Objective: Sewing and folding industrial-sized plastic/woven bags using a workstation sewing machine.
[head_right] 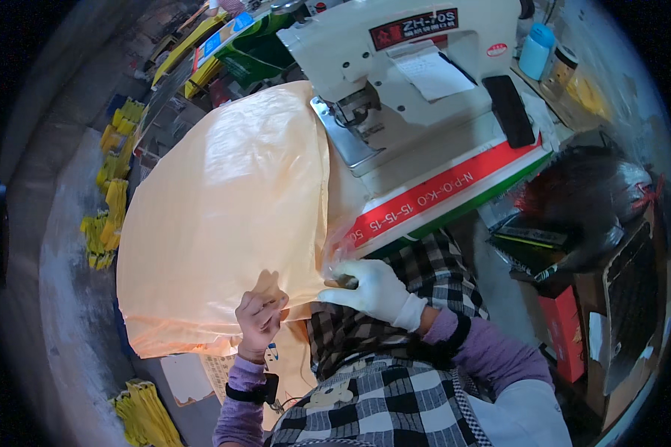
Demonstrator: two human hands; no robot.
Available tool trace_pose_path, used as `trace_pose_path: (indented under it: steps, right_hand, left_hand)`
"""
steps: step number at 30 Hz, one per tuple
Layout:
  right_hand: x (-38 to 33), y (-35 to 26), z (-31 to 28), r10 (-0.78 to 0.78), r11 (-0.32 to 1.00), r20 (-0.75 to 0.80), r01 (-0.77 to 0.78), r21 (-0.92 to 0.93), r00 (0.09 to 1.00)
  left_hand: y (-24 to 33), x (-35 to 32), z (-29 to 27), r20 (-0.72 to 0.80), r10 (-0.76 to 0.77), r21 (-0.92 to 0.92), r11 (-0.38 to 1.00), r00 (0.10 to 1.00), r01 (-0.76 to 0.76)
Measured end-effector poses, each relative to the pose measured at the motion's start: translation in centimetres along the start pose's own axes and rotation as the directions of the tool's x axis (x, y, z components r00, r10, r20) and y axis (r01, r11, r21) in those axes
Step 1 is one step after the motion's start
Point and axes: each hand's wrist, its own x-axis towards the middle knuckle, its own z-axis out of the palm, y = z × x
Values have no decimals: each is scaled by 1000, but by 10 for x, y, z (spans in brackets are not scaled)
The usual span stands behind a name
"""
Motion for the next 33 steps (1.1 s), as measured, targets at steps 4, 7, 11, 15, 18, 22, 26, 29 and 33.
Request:
trace_pose_path:
  steps: [4,7,11,15,18,22,26,29,33]
  right_hand:
    - [-9,30,25,256,926,49,-259,276,965]
    - [-12,30,30,260,846,5,-230,482,966]
    - [-16,32,34,110,963,-55,-93,251,992]
    - [-19,30,32,-161,946,-96,126,-299,982]
    - [-19,5,27,-338,864,-53,287,-415,940]
    - [-25,-6,1,-473,804,265,535,-261,840]
    - [-28,8,-29,-248,908,-40,217,-359,968]
    - [-9,23,-33,-201,840,-40,150,-522,979]
    - [-11,57,0,85,831,49,-44,-554,995]
  left_hand:
    - [12,8,7,37,-4,48,999,999,2]
    - [11,6,9,125,-17,62,998,992,9]
    - [9,17,3,315,-21,-32,999,949,33]
    - [3,32,-5,534,-98,-146,968,840,205]
    - [22,43,4,486,-270,-622,562,831,546]
    - [42,46,67,416,-550,-592,440,724,675]
    - [46,24,89,150,-529,-473,704,836,530]
    - [62,24,99,11,-480,-252,847,877,467]
    - [62,24,103,119,-651,-607,550,750,574]
